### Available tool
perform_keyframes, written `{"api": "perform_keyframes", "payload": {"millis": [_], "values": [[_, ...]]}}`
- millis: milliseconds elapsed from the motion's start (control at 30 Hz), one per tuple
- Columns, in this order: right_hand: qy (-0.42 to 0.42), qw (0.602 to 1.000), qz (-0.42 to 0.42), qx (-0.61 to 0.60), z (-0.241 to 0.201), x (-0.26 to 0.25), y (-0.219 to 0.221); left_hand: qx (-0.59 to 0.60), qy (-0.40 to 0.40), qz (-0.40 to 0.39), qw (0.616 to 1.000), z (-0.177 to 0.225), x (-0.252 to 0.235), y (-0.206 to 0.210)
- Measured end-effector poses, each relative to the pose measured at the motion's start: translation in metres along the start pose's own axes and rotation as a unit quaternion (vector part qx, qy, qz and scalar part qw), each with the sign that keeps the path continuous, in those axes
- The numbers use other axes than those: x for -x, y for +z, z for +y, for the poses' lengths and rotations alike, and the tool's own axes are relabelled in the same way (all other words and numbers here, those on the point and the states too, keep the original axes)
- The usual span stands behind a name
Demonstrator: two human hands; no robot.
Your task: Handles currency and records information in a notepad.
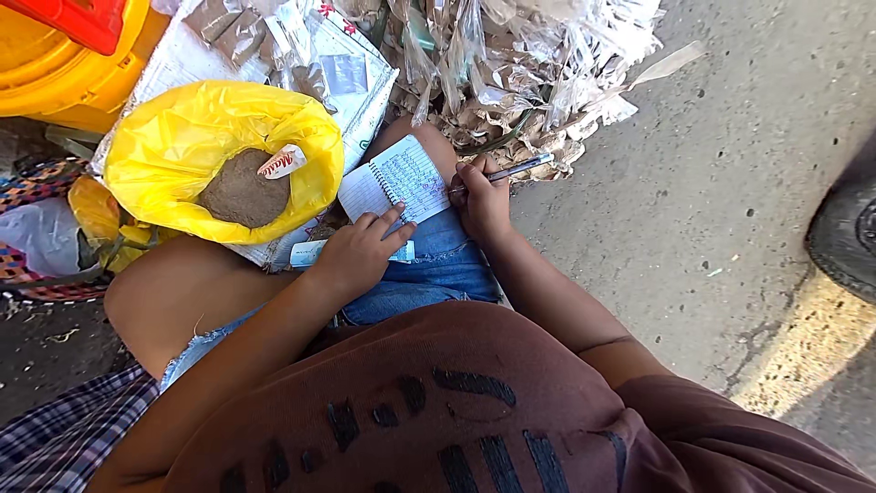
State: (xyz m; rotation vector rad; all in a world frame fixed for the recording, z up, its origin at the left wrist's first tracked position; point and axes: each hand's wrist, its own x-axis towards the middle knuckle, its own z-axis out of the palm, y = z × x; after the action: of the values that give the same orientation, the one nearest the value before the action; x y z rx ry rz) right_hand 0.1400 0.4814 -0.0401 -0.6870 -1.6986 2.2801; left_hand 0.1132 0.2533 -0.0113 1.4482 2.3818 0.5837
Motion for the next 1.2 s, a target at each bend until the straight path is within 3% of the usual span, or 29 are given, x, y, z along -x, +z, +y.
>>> {"api": "perform_keyframes", "payload": {"millis": [100, 367, 533, 733, 1200], "values": [[-0.013, 0.999, -0.029, 0.031, 0.002, 0.0, 0.001, -0.005, 0.008, 0.03, 1.0, 0.0, -0.003, 0.002], [-0.177, 0.952, -0.079, 0.236, 0.007, 0.006, -0.001, -0.063, -0.02, -0.092, 0.994, 0.016, -0.027, -0.004], [-0.18, 0.935, -0.096, 0.291, 0.013, 0.009, -0.002, -0.064, -0.023, -0.099, 0.993, 0.016, -0.026, -0.003], [-0.156, 0.95, -0.098, 0.251, 0.008, -0.002, -0.009, -0.055, -0.028, -0.098, 0.993, 0.015, -0.026, -0.003], [-0.189, 0.929, -0.089, 0.306, 0.015, 0.004, -0.009, -0.043, -0.028, -0.094, 0.994, 0.015, -0.026, -0.004]]}}
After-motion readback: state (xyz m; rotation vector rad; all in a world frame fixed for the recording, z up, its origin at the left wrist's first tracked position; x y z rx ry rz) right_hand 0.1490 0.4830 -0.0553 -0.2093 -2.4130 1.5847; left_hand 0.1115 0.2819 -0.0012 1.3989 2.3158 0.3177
